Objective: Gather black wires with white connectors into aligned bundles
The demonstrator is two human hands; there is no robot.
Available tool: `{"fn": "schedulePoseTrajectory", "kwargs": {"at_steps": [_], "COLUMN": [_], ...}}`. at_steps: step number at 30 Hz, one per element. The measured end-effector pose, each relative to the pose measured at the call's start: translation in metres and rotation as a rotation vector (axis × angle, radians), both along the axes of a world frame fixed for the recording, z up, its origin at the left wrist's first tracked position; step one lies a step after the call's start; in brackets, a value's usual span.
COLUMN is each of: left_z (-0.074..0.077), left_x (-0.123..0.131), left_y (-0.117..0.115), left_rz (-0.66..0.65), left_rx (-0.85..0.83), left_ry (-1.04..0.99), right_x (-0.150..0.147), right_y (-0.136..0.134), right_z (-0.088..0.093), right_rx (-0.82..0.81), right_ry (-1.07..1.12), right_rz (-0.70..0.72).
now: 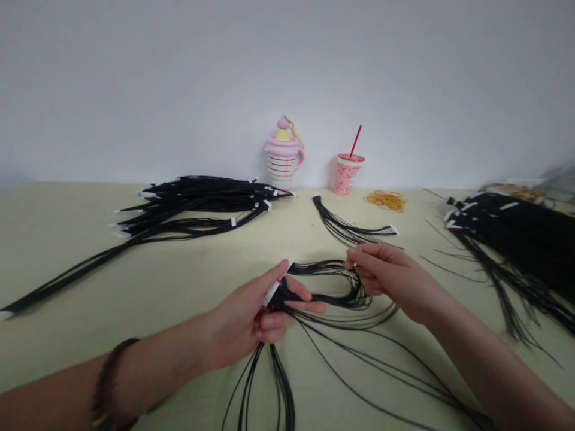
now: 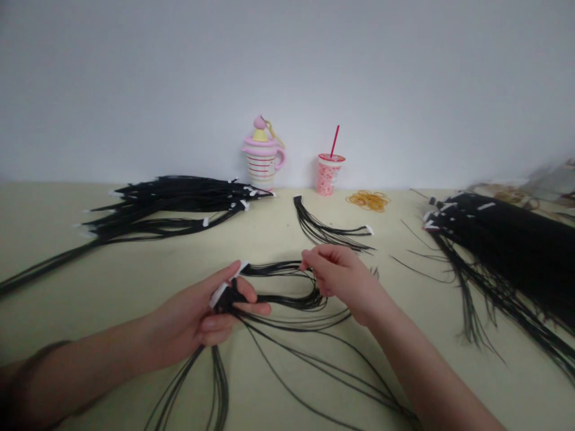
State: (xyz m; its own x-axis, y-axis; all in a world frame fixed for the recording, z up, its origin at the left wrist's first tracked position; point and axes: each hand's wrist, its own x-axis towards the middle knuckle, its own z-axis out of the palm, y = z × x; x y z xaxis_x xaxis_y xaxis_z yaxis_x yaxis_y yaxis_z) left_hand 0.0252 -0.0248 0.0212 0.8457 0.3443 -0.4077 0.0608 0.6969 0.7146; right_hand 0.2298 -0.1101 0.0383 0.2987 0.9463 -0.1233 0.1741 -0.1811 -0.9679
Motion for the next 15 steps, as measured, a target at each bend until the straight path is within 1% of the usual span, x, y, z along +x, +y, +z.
{"fn": "schedulePoseTrajectory", "kwargs": {"at_steps": [1, 2, 4, 5, 6, 7, 8, 9, 11, 13, 15], "left_z": [0.0, 0.0, -0.002, -0.003, -0.005, -0.007, -0.008, -0.01, -0.014, -0.017, -0.019], "left_x": [0.0, 0.0, 0.0, 0.0, 0.001, 0.001, 0.001, 0.002, 0.002, 0.002, 0.003], "left_y": [0.0, 0.0, 0.001, 0.002, 0.002, 0.003, 0.003, 0.004, 0.004, 0.004, 0.004], "left_rz": [0.015, 0.028, 0.052, 0.064, 0.07, 0.078, 0.087, 0.097, 0.102, 0.092, 0.079], "left_rx": [-0.007, -0.016, -0.036, -0.045, -0.053, -0.056, -0.055, -0.05, -0.042, -0.031, -0.024], "left_ry": [-0.002, -0.001, -0.003, -0.008, -0.018, -0.029, -0.038, -0.046, -0.064, -0.092, -0.125], "right_x": [-0.003, -0.006, -0.013, -0.017, -0.022, -0.027, -0.032, -0.038, -0.048, -0.056, -0.061], "right_y": [0.002, 0.002, 0.001, -0.001, -0.004, -0.007, -0.011, -0.014, -0.017, -0.017, -0.014], "right_z": [-0.005, -0.009, -0.012, -0.012, -0.011, -0.009, -0.007, -0.006, -0.007, -0.013, -0.021], "right_rx": [0.018, 0.069, 0.277, 0.407, 0.518, 0.589, 0.615, 0.599, 0.521, 0.451, 0.415], "right_ry": [-0.187, -0.384, -0.735, -0.85, -0.915, -0.941, -0.939, -0.923, -0.921, -0.947, -0.967], "right_rz": [-0.001, -0.023, -0.133, -0.191, -0.212, -0.176, -0.089, 0.027, 0.213, 0.283, 0.285]}}
